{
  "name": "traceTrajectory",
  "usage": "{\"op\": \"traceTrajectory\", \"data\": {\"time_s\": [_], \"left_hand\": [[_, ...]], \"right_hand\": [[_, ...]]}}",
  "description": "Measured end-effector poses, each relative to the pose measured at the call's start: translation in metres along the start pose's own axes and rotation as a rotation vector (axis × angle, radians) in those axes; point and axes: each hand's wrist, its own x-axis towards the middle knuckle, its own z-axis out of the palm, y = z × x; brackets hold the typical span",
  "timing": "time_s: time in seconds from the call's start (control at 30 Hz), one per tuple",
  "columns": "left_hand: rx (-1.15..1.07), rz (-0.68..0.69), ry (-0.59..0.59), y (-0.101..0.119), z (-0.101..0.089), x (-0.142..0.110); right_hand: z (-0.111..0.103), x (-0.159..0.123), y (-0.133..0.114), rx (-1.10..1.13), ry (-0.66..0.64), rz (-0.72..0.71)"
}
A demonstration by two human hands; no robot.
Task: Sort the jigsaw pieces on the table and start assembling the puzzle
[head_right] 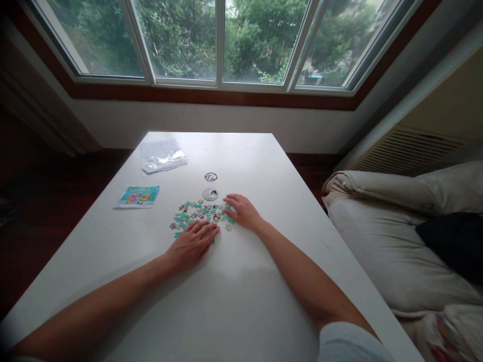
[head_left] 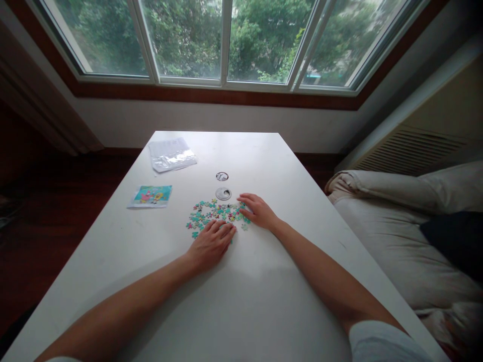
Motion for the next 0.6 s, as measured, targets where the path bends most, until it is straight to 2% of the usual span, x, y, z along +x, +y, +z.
{"op": "traceTrajectory", "data": {"time_s": [0.6], "left_hand": [[-0.019, 0.025, -0.052, 0.0049, -0.0026, -0.0035]], "right_hand": [[-0.0011, 0.0005, -0.0015, 0.006, -0.003, 0.005]]}}
